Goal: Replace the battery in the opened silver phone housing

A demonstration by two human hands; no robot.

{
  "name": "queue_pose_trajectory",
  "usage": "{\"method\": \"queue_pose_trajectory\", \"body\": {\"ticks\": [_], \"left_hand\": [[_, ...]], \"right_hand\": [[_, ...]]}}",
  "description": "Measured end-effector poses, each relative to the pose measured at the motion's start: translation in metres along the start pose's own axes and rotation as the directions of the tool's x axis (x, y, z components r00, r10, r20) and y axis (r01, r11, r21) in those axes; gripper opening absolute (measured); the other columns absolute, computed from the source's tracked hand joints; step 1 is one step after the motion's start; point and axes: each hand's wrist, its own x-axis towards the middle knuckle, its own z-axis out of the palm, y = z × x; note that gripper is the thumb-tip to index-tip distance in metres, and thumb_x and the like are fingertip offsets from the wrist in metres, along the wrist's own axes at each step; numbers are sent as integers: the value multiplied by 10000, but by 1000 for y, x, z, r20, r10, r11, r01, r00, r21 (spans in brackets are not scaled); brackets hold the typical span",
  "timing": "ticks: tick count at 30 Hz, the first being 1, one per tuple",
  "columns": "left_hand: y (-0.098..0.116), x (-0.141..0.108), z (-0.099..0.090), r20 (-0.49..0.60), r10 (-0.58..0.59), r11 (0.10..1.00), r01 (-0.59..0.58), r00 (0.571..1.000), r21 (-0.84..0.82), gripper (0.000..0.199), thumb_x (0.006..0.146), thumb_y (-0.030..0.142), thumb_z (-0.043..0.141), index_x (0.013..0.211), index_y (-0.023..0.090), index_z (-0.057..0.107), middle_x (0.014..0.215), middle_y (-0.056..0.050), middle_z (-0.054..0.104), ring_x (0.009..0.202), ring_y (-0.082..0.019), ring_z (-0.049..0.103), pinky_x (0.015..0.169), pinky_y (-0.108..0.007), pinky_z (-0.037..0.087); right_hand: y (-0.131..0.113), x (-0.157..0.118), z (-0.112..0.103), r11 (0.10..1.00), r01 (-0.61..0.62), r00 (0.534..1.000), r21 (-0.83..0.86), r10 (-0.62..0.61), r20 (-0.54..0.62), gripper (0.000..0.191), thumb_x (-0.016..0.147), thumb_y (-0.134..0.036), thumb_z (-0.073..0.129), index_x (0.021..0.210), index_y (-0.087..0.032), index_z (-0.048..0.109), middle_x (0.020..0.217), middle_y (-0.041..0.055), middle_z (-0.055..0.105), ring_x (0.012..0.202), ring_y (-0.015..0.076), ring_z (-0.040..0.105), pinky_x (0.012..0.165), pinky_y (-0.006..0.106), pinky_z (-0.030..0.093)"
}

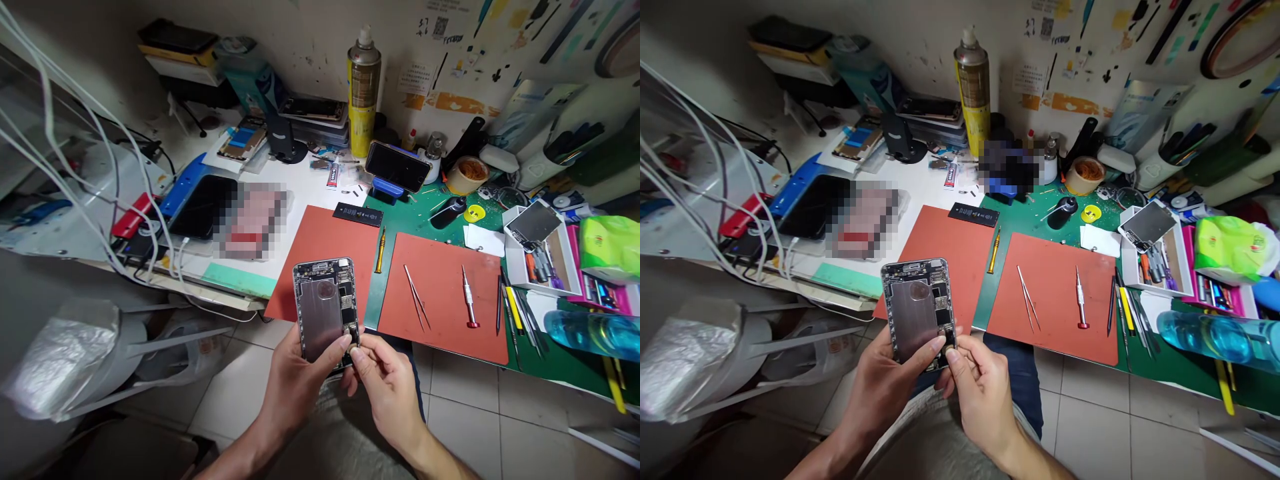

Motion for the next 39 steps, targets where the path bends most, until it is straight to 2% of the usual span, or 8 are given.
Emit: {"method": "queue_pose_trajectory", "body": {"ticks": [3,8,11,15,23,28,34,39], "left_hand": [[-5,1,-1,31,-33,999,34,999,-33,406,739,489,919,940,172,763,882,-87,844,594,-232,751,498,-313,626],[-12,1,-4,10,22,998,-23,1000,60,394,749,456,930,1002,174,822,989,-105,866,886,-296,842,774,-345,708],[-12,1,-2,-5,80,991,-79,997,106,341,753,446,919,961,189,837,950,-88,867,840,-289,842,740,-336,707],[-9,-2,1,-13,135,980,-132,991,148,299,762,436,900,939,201,847,919,-69,864,818,-276,836,713,-312,698],[-8,-2,2,-1,116,988,-115,993,106,304,752,451,906,913,203,837,871,-69,852,811,-285,825,721,-340,702],[-9,0,1,-16,74,991,-72,997,109,335,738,481,907,896,196,827,862,-71,848,779,-288,816,679,-338,694],[-14,1,5,-26,65,995,-62,998,79,357,769,481,901,987,204,847,972,-86,865,875,-297,836,776,-336,703],[-19,-2,8,-61,74,996,-71,995,49,378,770,485,911,1003,194,850,984,-99,867,891,-315,845,768,-335,711]], "right_hand": [[2,-3,-2,999,29,999,-41,-30,-13,326,1084,-500,637,1189,-233,791,773,21,737,638,174,671,664,311,560],[-4,-3,-7,956,187,959,-225,-227,-167,225,1069,-424,677,1159,-239,766,989,54,741,831,179,676,785,299,575],[-9,2,-7,942,211,933,-260,-273,-232,175,1030,-399,743,1084,-233,757,993,45,719,854,169,666,787,279,565],[-14,8,-4,972,162,942,-172,-204,-267,195,1011,-414,769,997,-219,760,897,27,712,793,158,660,756,268,560],[-14,11,-5,989,108,952,-99,-132,-276,219,983,-436,804,938,-223,781,850,18,727,746,153,646,718,260,548],[-7,11,-4,958,167,932,-234,-231,-281,195,1010,-405,773,929,-228,786,846,28,736,761,169,671,729,278,556],[-12,7,3,840,337,827,-425,-480,-292,90,1012,-271,752,946,-245,807,845,19,733,714,150,653,636,243,533],[-15,8,7,846,288,847,-449,-444,-294,163,1042,-291,707,912,-235,788,804,17,699,686,150,632,615,243,521]]}}
